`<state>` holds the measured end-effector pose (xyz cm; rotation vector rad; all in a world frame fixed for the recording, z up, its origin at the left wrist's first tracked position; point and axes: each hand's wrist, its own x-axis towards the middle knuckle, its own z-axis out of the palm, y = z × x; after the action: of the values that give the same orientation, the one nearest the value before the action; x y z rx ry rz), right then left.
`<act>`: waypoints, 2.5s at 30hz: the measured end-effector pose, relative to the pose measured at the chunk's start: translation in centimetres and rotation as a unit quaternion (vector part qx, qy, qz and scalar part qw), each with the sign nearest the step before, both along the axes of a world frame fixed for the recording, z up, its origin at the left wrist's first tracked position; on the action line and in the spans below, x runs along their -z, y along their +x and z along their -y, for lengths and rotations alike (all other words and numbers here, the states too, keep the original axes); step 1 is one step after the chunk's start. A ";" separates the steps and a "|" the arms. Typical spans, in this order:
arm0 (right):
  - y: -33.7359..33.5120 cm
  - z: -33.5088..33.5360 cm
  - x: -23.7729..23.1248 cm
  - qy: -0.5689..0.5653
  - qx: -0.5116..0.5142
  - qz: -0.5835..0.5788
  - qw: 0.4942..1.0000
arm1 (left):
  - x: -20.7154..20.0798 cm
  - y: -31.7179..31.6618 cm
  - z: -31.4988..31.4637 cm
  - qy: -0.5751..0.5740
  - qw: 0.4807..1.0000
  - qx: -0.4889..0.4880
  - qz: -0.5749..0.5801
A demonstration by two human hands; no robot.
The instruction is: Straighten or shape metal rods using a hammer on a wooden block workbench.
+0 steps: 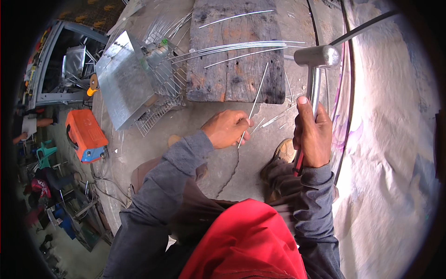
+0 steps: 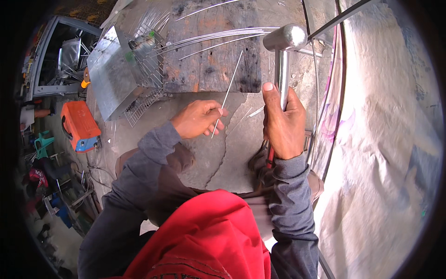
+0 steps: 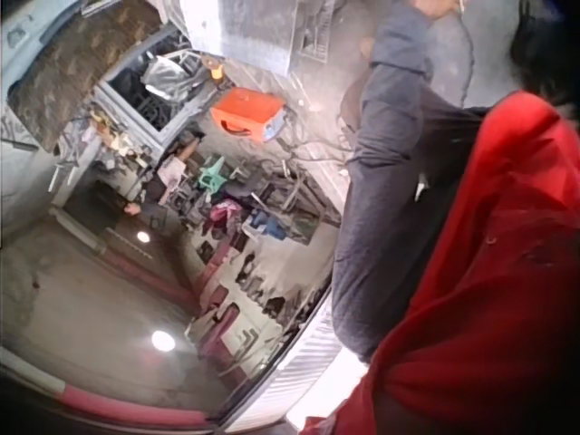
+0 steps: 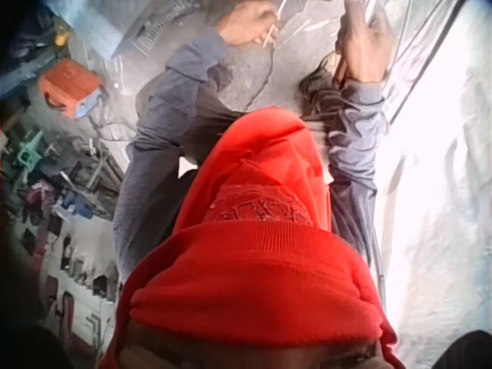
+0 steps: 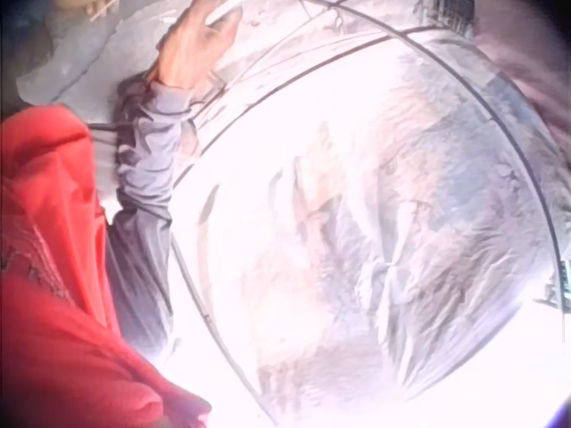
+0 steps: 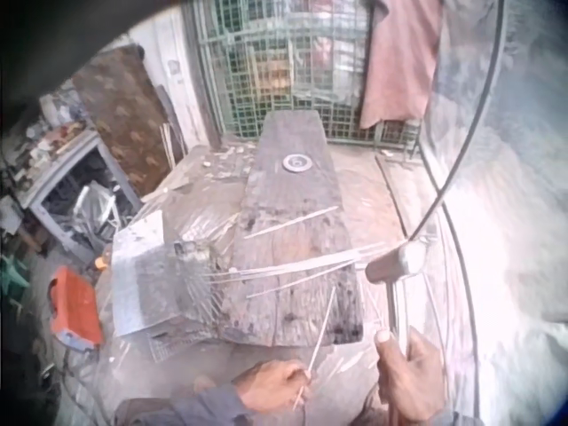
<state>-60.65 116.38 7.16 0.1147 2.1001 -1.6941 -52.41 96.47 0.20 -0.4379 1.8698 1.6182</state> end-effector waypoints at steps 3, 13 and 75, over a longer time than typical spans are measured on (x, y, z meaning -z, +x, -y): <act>0.0 0.1 0.2 0.002 -0.005 0.005 1.000 | 0.0 0.0 -0.1 0.040 0.999 -0.026 0.009; 0.2 0.7 0.6 0.005 -0.013 0.031 0.999 | -4.1 -0.8 -0.3 0.353 0.917 -0.184 0.033; 1.6 1.9 3.4 0.004 -0.070 -0.070 0.995 | -1.1 -0.2 -0.7 -0.083 0.995 -0.040 -0.038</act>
<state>-59.05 114.43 3.76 -0.1502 2.1600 -1.6523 -52.65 97.21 1.33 -0.5351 2.0773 1.5552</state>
